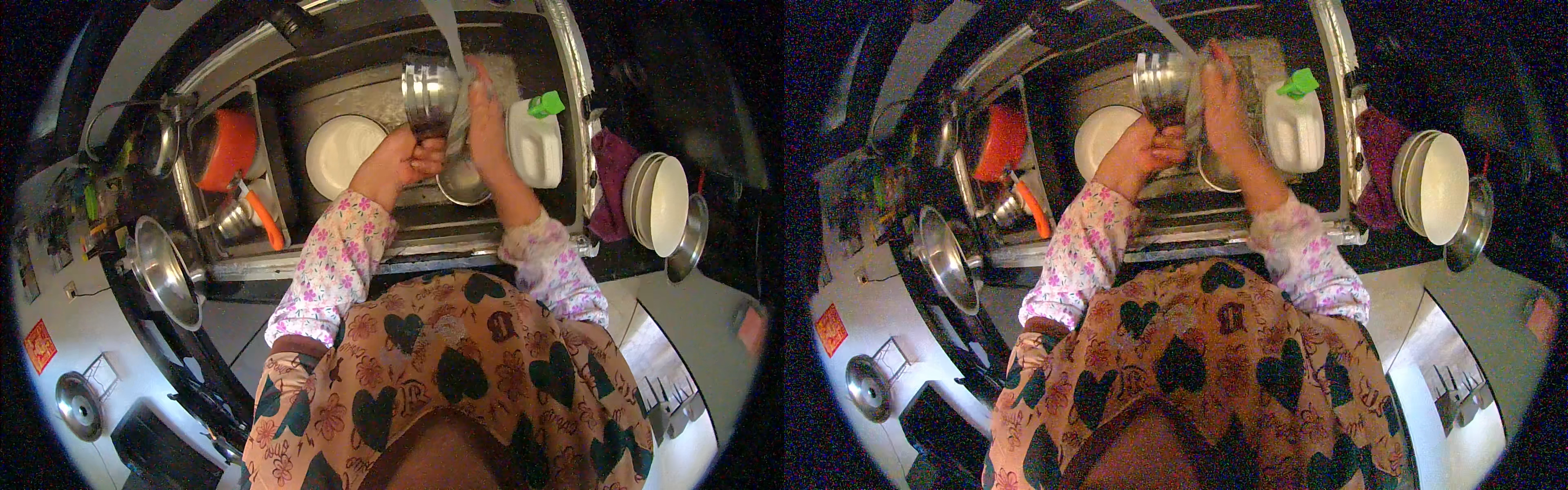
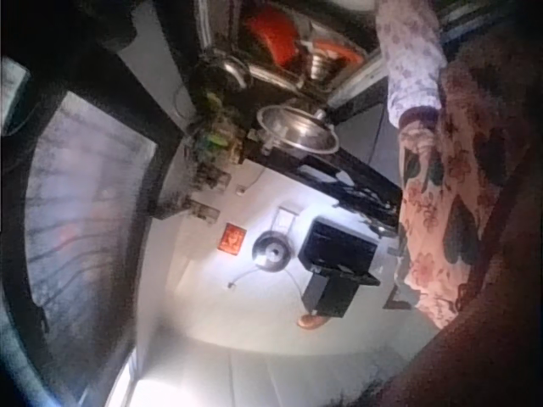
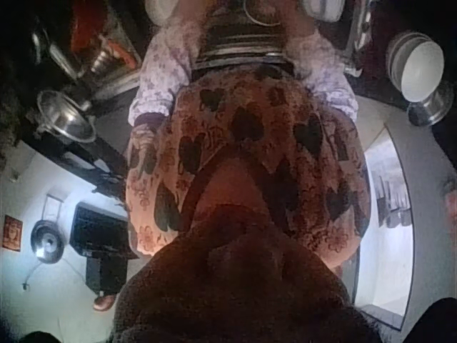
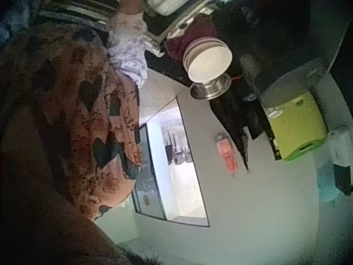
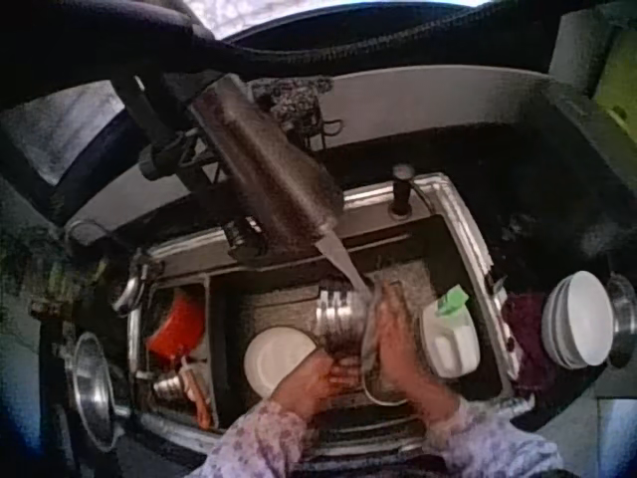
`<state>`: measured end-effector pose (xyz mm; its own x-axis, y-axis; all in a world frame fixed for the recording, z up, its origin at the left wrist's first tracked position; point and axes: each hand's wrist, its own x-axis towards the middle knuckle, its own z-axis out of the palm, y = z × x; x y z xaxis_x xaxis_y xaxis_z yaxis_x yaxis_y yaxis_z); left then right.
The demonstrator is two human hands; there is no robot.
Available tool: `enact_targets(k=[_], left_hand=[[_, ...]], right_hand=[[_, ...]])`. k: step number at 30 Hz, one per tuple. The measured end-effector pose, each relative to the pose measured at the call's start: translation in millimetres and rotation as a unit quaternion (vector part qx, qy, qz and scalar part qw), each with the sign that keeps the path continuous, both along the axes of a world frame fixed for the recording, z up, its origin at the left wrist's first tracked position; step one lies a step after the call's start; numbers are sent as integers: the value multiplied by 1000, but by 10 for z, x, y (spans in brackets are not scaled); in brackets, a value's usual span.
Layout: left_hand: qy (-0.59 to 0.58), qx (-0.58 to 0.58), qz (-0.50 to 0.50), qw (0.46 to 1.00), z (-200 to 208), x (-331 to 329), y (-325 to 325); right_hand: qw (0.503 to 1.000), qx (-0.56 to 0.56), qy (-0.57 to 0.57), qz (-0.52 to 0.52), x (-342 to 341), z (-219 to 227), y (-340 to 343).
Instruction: The person washes several kitchen items in a sink using running water and a sponge. They scrub and rinse a metal cup, a white bowl, a white plate, a ladle, and a metal bowl, placing each item aside after cleaning.
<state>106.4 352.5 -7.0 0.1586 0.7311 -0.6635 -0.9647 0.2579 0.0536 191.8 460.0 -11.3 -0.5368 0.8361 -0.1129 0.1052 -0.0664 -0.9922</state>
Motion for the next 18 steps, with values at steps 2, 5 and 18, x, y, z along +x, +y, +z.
enact_targets(k=[2, 5, 18], left_hand=[[-83, 52, -50, 994, -105, -40, -68], [-104, 69, -37, 991, -92, -22, -57], [427, -66, -155, 888, 275, -8, -35]], right_hand=[[949, -306, 72, 17, 74, 322, 70], [901, -422, 99, 9, 115, 422, 24], [954, -215, 9, 209, -82, 414, 478]])
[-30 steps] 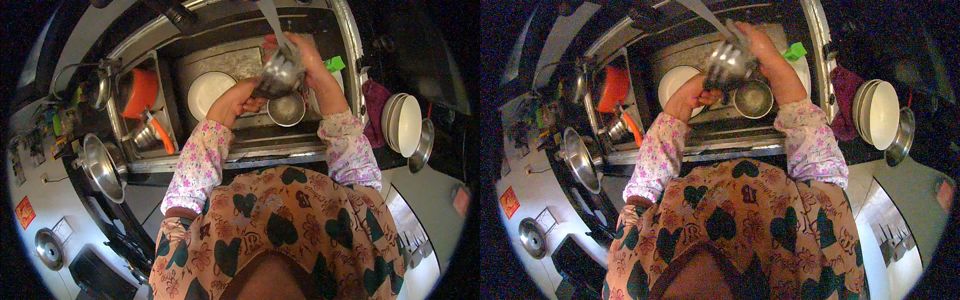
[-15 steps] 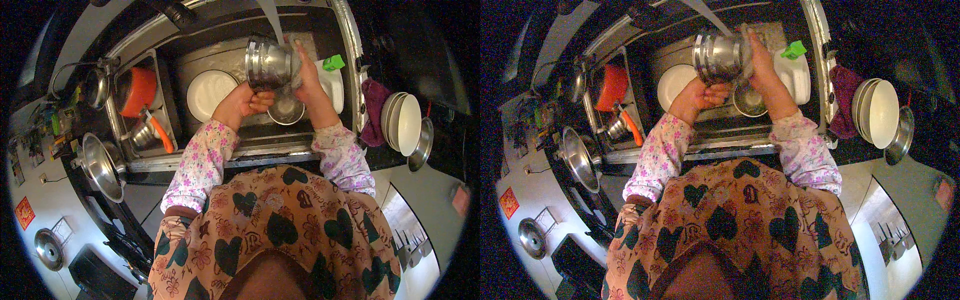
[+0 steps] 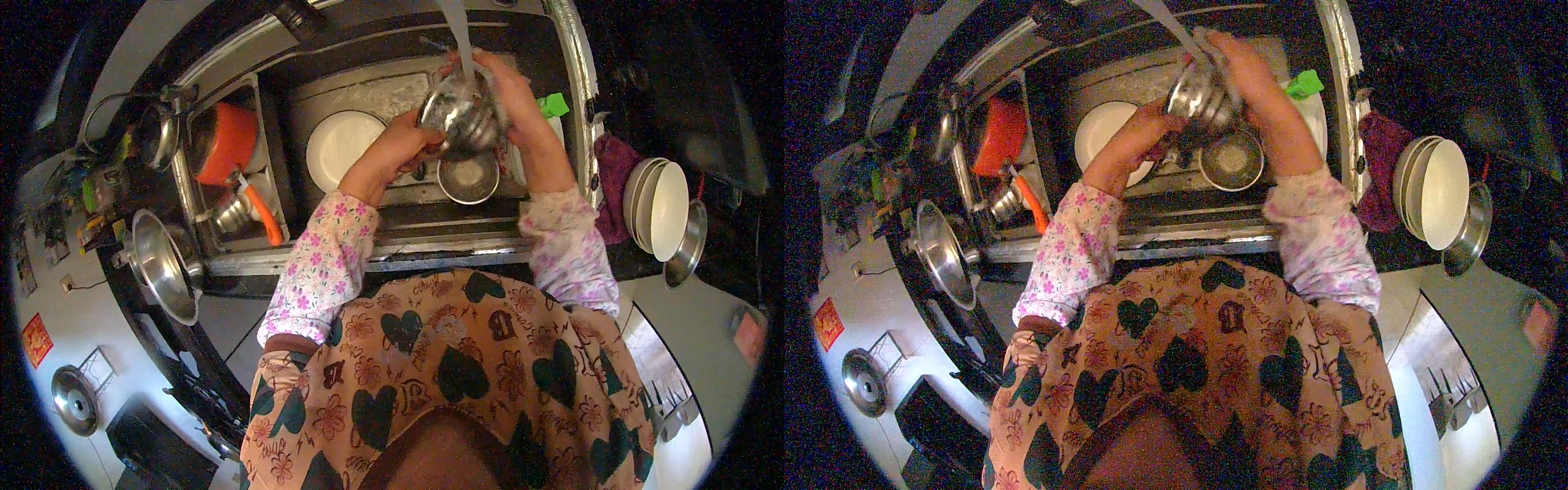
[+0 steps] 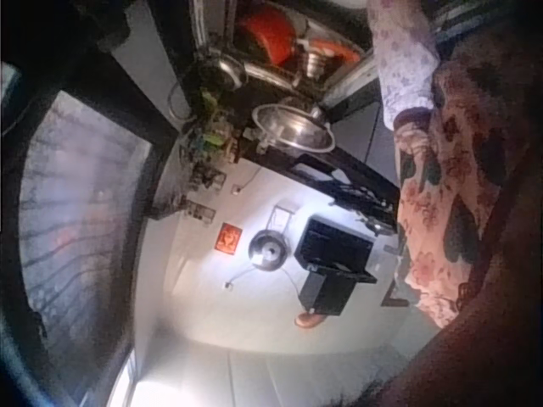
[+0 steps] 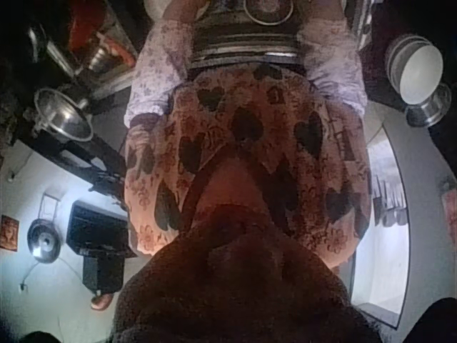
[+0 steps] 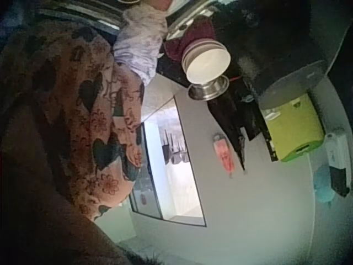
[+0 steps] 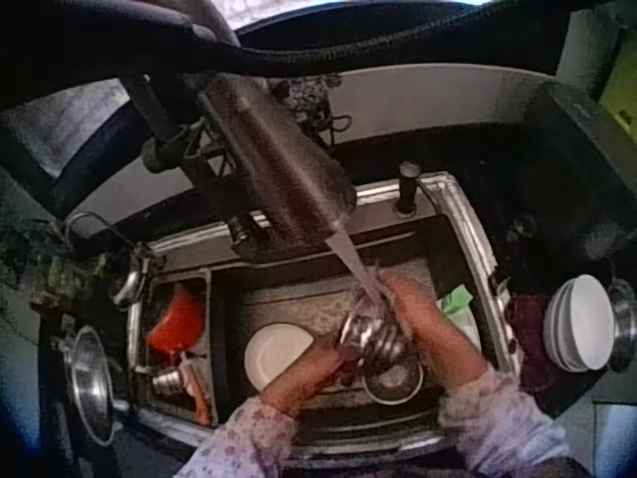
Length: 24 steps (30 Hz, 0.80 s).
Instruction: The person washes several kitchen items in a sink using running water and a sponge. They scrub and rinse a metal cup, a white bowl, a white plate, a ladle, and a metal bowl, placing each item aside after cleaning.
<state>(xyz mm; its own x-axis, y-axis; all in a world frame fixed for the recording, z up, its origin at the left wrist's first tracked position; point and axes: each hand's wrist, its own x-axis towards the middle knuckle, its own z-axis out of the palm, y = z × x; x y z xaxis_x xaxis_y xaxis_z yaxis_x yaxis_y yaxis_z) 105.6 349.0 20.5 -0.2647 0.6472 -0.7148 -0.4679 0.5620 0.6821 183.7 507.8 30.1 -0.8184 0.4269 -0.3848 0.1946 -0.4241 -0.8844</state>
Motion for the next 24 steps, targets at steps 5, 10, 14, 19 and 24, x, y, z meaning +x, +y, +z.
enact_targets(k=[5, 10, 14, 19, 24], left_hand=[[-25, 30, -68, 997, -11, -108, -134], [-119, 50, 16, 991, -147, -223, -323], [-168, 91, 103, 976, -177, -176, -165], [-62, 119, 141, 981, -232, -100, -68], [106, 22, 65, 992, -84, -5, 15]], right_hand=[[964, -253, 70, 30, 62, -92, -122], [990, 124, 66, 23, 22, 30, 96], [905, 420, -14, 64, -43, 44, -65], [663, 726, -49, 177, 65, 98, -294], [812, 546, -56, 201, 99, -380, -495]])
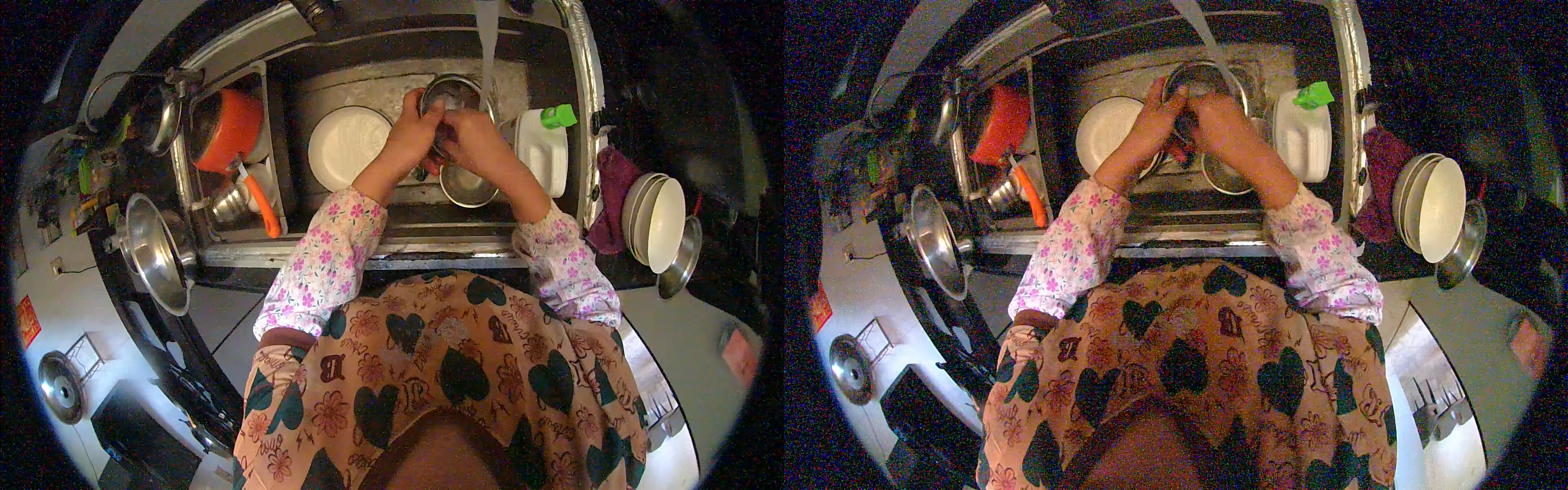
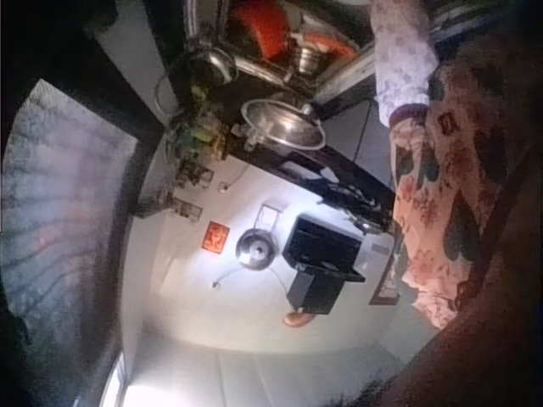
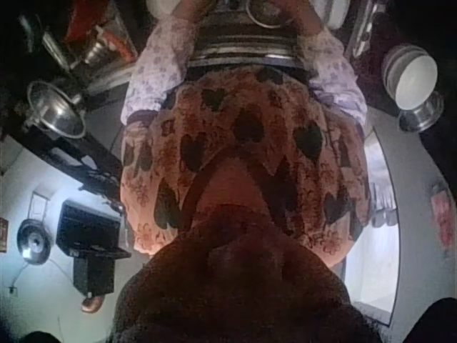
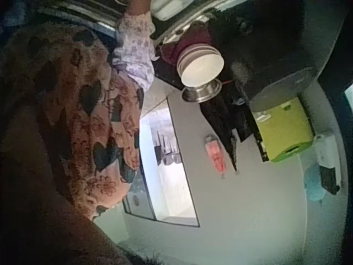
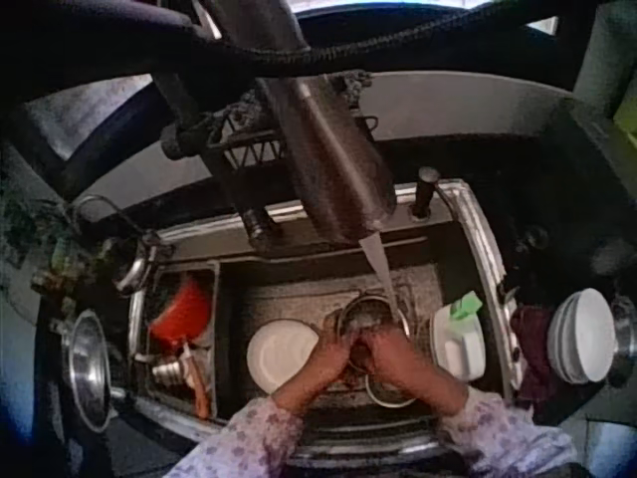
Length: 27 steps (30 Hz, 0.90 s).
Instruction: The person washes several kitchen items in a sink using running water and a sponge. They scrub and rinse a metal cup, a white bowl, a white plate, a ladle, and a metal bowl, placing each item aside after cleaning.
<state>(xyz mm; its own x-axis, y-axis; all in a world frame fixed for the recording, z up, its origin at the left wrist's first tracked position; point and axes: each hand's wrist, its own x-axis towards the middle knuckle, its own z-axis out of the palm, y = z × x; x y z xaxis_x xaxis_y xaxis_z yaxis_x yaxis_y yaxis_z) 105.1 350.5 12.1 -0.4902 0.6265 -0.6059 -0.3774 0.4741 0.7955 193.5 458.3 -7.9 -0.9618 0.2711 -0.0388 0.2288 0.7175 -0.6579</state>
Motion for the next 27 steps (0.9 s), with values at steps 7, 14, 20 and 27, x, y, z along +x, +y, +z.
enact_targets(k=[7, 14, 20, 27], left_hand=[[-111, 48, 20, 992, -149, 62, -97], [149, 72, -16, 986, -129, -14, -104], [454, 78, 61, 886, 154, 260, 69], [232, 61, -157, 958, 107, -270, -188]], right_hand=[[974, 170, 70, -136, -131, 81, 144], [982, 131, 65, -120, -147, 101, 381], [853, -357, 116, -361, -12, -432, 65], [979, 85, 71, -170, 98, -145, 287]])
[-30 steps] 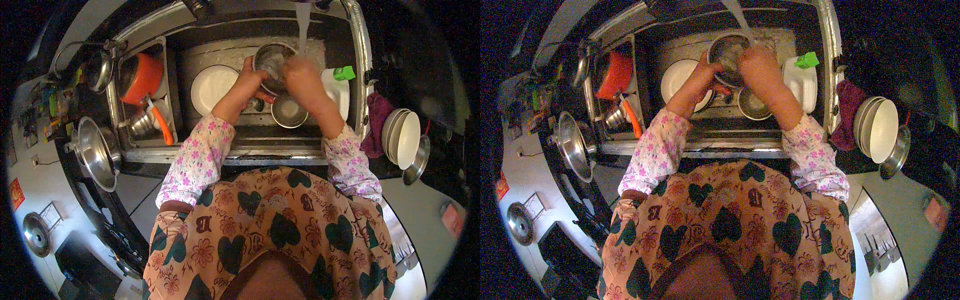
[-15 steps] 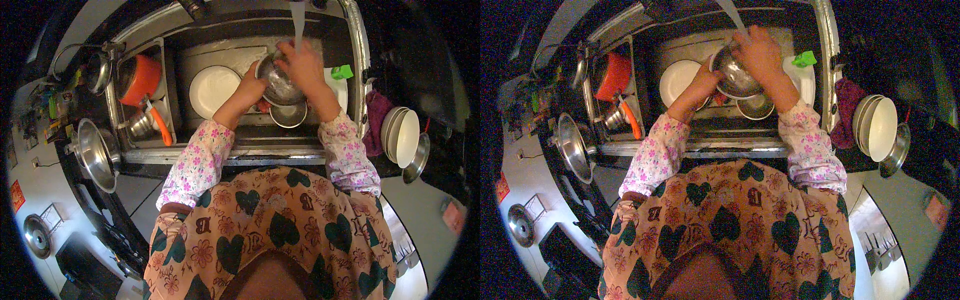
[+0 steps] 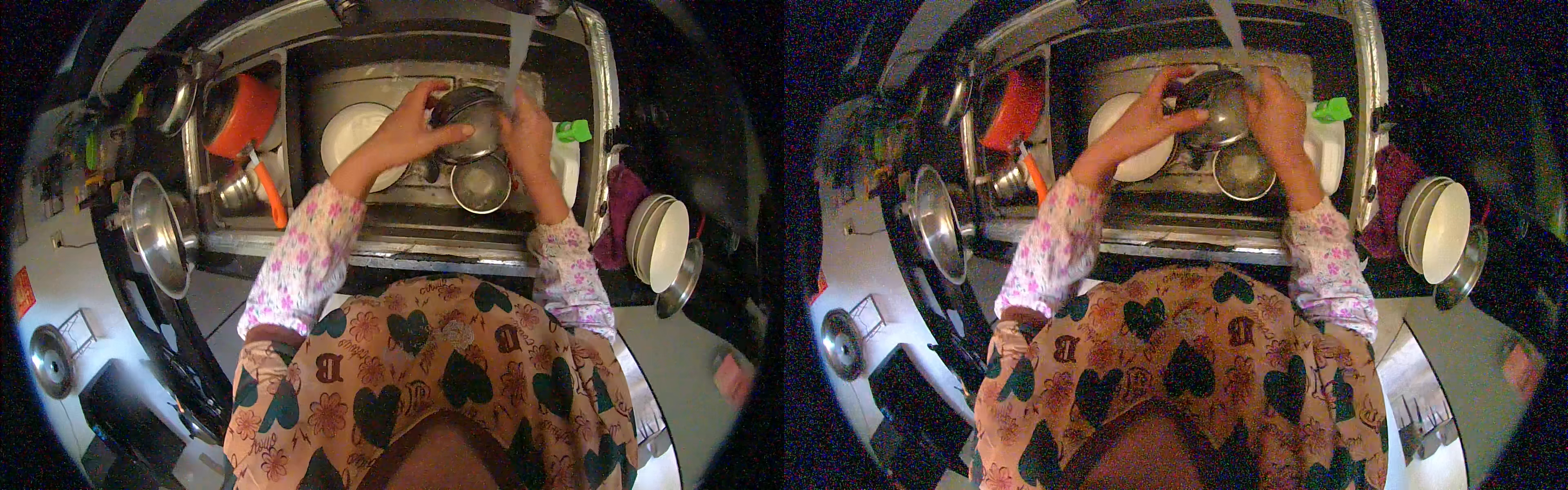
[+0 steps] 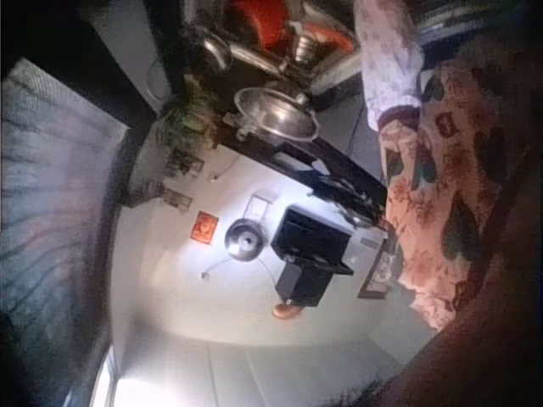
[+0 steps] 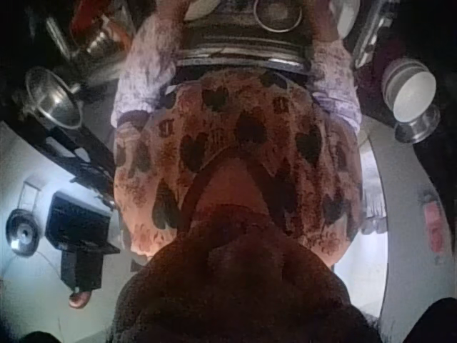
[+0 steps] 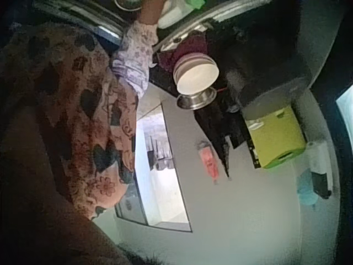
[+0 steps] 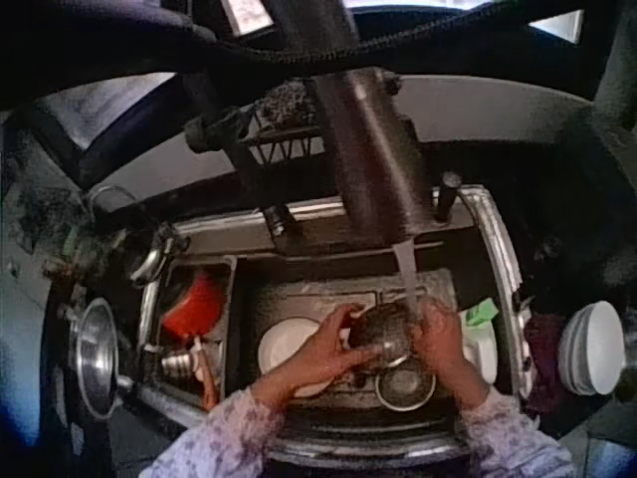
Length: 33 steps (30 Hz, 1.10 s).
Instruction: The person washes several kitchen items in a sink using running water and a sponge. They scrub and rinse a metal cup, a white bowl, a white plate, a ladle, and a metal bowl, placing each item aside after cleaning.
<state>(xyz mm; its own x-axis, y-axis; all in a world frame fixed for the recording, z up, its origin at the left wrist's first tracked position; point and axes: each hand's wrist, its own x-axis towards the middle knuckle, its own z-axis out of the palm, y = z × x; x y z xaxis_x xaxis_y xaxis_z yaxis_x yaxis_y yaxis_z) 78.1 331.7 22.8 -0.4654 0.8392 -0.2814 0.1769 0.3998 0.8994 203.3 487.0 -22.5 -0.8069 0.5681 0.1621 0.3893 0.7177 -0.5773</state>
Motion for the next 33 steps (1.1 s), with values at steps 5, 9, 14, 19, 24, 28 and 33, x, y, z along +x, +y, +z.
enact_targets(k=[5, 9, 14, 19, 24, 28, 33], left_hand=[[50, 5, 105, 993, 20, 100, 422], [-55, 225, 270, 935, -253, 276, 586], [191, 267, 254, 910, 16, 595, 632], [166, 134, 142, 967, 293, 252, 165], [114, 61, 159, 979, 176, 137, 250], [186, 245, 268, 913, 185, 393, 210], [364, 331, 258, 832, 149, 92, -300]], right_hand=[[956, 280, 4, 85, -174, 426, 36], [988, -70, 96, -99, -222, 114, 171], [709, -630, 247, -199, -191, -99, -262], [756, -609, 218, -98, -139, -196, -200], [974, -116, 193, -17, -146, -424, 202], [952, -249, 150, -102, -172, -158, -137], [708, -703, 24, -52, -99, 18, -1071]])
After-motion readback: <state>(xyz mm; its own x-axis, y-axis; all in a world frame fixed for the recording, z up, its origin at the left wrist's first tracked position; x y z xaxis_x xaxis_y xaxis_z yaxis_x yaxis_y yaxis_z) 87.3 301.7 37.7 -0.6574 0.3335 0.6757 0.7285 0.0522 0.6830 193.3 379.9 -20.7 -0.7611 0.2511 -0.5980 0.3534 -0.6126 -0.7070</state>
